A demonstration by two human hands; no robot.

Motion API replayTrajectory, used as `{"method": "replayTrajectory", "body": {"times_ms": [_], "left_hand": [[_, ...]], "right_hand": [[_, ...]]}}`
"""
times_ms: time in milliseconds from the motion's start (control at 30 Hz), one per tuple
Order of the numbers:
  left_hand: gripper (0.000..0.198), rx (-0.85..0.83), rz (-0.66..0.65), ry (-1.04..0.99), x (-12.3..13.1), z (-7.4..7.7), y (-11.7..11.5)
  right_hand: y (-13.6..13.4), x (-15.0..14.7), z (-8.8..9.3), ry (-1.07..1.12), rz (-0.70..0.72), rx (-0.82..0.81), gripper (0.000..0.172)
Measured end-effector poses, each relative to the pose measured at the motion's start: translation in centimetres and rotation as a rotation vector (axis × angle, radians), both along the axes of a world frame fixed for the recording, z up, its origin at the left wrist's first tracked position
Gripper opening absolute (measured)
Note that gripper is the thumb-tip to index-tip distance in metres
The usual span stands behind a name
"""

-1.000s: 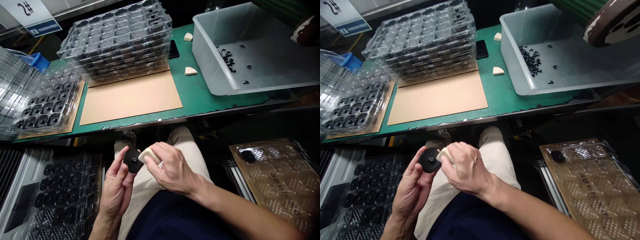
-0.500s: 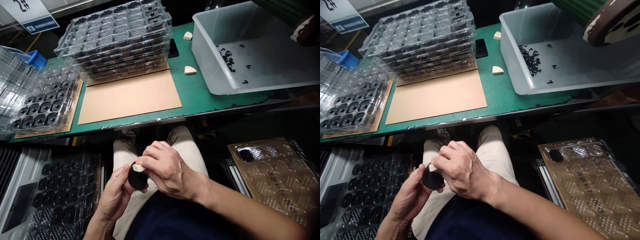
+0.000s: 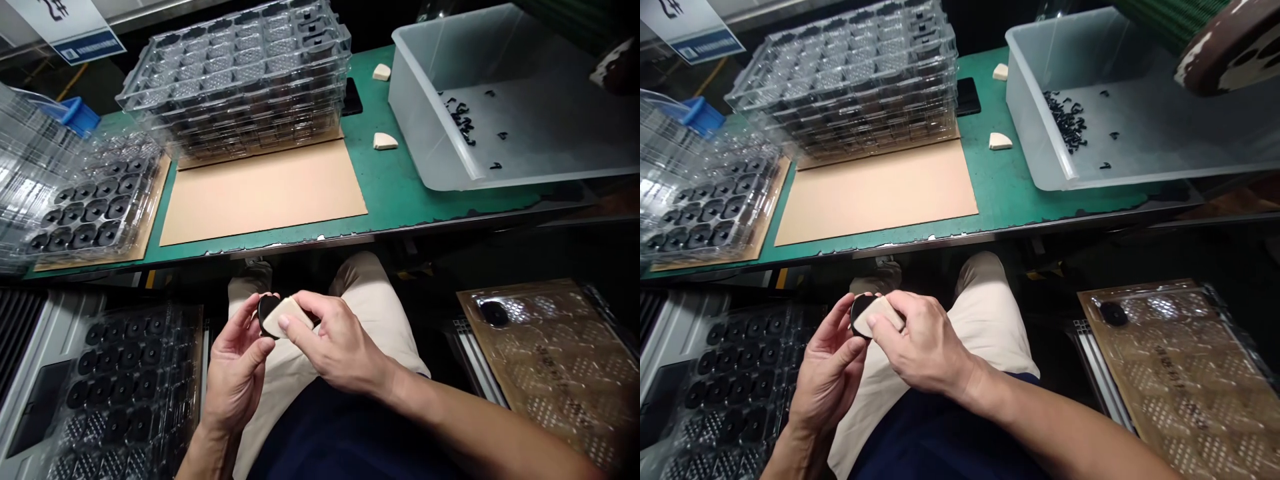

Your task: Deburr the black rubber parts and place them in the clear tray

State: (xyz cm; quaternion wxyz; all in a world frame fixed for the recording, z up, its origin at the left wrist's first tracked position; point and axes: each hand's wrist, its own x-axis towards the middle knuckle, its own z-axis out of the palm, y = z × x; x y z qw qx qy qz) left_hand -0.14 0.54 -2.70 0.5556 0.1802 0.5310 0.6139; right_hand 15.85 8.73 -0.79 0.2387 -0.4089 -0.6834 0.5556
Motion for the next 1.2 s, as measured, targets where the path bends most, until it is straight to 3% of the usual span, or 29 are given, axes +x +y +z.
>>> {"method": "replayTrajectory", "body": {"times_ms": [133,267,433,800,1000,1200], "left_hand": [[0.062,0.067,0.076,0.079,0.1,0.8,0.2],[0.059,0.077,0.112,0.092,-0.3,1.8,0.2],[0.055,-0.018,0.049,-0.025,-1.0,1.3,-0.7],[0.024,-0.166,-0.219,-0.352,-1.9,0.5,-1.2],[0.032,-0.314,-0.27,-0.472,-1.6,0.0,-1.1],[0.033,-0.341,-0.319,-0.548,-1.3,-1.0,-1.0]], "right_hand": [[-0.2,-0.4,1.1,0.103,-0.016,0.136,0.022],[0.3,-0.1,0.2,0.016,-0.038,0.386,0.022],[1.1,0.2,-0.7,-0.11,-0.013,0.553,0.02],[1.0,0.9,-0.6,-0.026,0.217,0.652,0.018],[1.2,1.2,-0.9,0.046,0.301,0.647,0.017],[1.4,1.2,-1.7,0.128,0.379,0.685,0.022]]}}
